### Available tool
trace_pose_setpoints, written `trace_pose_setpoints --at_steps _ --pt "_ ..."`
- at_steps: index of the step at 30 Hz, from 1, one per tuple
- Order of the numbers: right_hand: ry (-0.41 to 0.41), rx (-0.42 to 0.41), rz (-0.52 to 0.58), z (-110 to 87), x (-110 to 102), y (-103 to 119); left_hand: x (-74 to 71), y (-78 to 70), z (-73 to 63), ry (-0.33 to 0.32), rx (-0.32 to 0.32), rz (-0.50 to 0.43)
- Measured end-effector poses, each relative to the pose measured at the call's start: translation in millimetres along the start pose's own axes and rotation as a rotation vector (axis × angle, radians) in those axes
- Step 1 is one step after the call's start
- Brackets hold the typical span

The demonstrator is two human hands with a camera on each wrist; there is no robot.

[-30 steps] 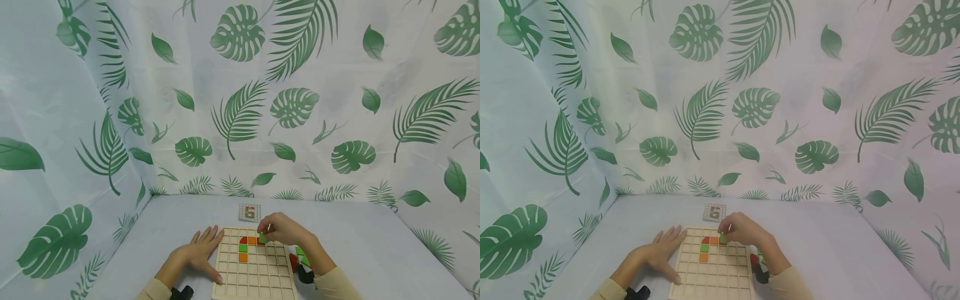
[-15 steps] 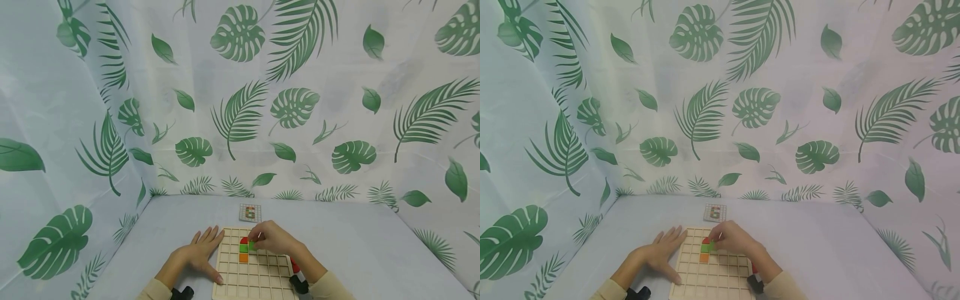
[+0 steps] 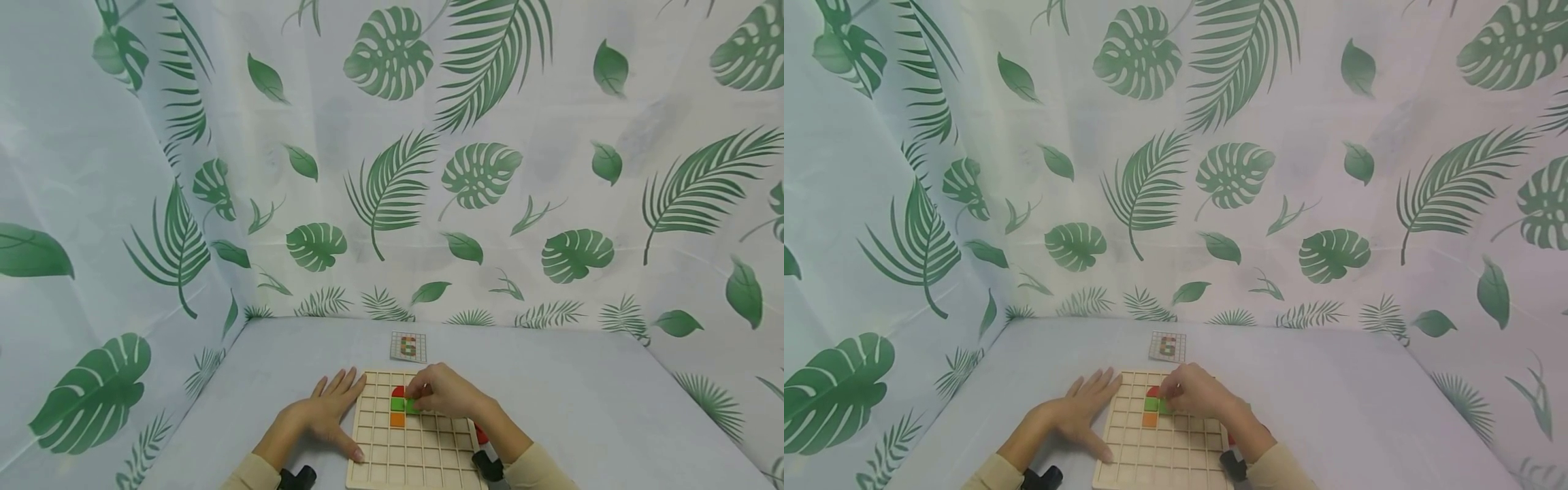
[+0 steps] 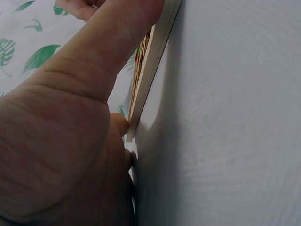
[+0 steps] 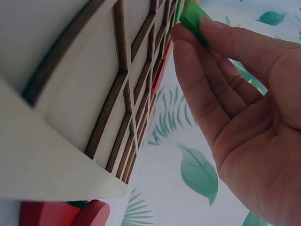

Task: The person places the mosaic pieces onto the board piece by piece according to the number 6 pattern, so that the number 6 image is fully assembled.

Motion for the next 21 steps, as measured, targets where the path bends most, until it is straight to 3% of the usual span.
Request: trace_pose_setpoints --at_steps 21 --pt "0.086 0.004 0.022 -1.0 10.5 6.4 -0.3 -0.6 -0.9 -0.004 0.004 -0.01"
Point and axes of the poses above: each hand's wrist, its own z-axis towards the middle knuckle, its own x-axis out of the palm, y = z × x, the point moved 9 cm from there along z, towards the middle knuckle, and after that the axes turned 2 degrees about y, right-handed, at the moved point
